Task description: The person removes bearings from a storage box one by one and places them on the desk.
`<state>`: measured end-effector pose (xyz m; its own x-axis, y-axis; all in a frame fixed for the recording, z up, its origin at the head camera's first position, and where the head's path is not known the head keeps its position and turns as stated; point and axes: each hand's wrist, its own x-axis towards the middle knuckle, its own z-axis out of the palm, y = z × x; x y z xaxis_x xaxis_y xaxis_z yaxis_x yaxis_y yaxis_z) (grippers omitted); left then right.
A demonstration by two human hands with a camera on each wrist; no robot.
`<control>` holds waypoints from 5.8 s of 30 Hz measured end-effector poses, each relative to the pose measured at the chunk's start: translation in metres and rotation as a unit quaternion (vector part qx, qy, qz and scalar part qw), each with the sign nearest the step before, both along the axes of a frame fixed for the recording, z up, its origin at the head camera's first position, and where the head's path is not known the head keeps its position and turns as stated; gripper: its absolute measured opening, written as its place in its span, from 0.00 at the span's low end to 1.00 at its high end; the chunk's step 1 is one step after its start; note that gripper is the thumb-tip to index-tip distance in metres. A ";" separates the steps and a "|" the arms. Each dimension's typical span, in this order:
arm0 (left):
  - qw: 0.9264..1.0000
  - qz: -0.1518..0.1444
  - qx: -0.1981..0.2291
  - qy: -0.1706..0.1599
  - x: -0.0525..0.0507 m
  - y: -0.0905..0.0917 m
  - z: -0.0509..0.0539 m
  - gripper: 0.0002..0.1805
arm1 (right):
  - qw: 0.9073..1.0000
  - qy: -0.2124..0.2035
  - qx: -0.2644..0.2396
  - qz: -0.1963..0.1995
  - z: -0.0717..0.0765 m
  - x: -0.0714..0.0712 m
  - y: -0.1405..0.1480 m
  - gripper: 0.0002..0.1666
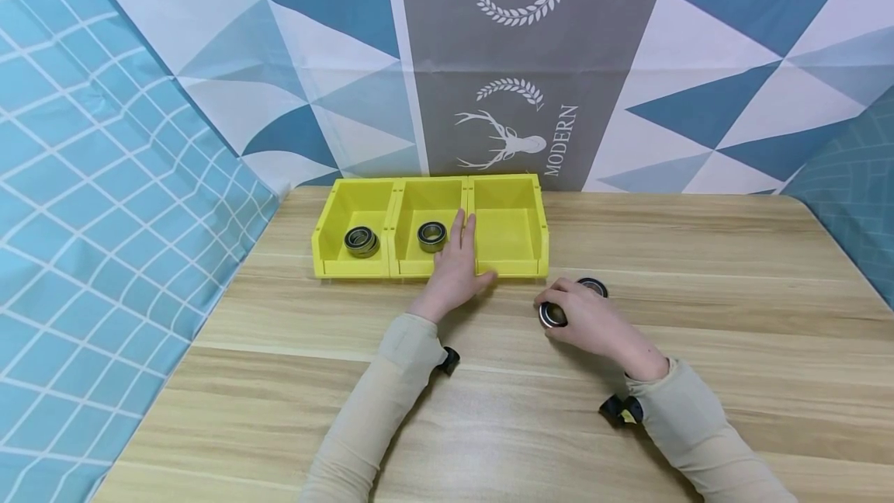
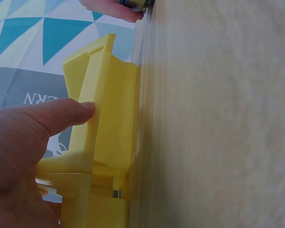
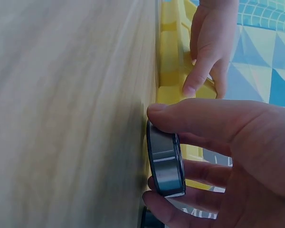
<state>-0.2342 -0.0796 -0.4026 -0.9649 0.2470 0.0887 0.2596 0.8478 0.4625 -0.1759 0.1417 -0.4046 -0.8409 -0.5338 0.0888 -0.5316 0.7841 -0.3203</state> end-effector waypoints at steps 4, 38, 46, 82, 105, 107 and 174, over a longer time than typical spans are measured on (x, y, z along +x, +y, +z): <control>1.000 0.002 0.001 -0.003 0.000 0.000 0.001 0.56 | 1.000 0.004 -0.004 -0.001 -0.001 0.000 -0.001 0.22; 1.000 0.003 0.004 0.003 0.000 -0.001 0.001 0.56 | 1.000 0.016 0.011 0.014 -0.002 0.000 -0.002 0.21; 1.000 0.001 -0.001 0.001 0.000 0.000 0.000 0.56 | 1.000 0.013 0.012 0.015 -0.002 0.001 -0.001 0.20; 1.000 0.001 0.015 0.001 0.001 -0.001 -0.002 0.56 | 1.000 0.004 0.019 0.005 -0.002 0.004 -0.002 0.21; 1.000 -0.016 0.003 -0.006 0.000 -0.006 0.006 0.56 | 1.000 -0.006 0.019 0.002 -0.002 0.004 -0.004 0.23; 0.999 -0.028 0.009 -0.017 -0.001 -0.008 0.008 0.55 | 1.000 -0.013 0.020 0.001 -0.001 0.004 -0.004 0.24; 0.990 0.134 0.032 -0.035 -0.035 -0.046 0.003 0.37 | 0.988 -0.006 -0.104 -0.115 -0.002 -0.061 -0.088 0.17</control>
<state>-0.2691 -0.1254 -0.3992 -0.9994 -0.0217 0.0275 -0.0040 0.8502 0.5264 -0.2372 0.0537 -0.4067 -0.9398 -0.2990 0.1652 -0.3413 0.8005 -0.4927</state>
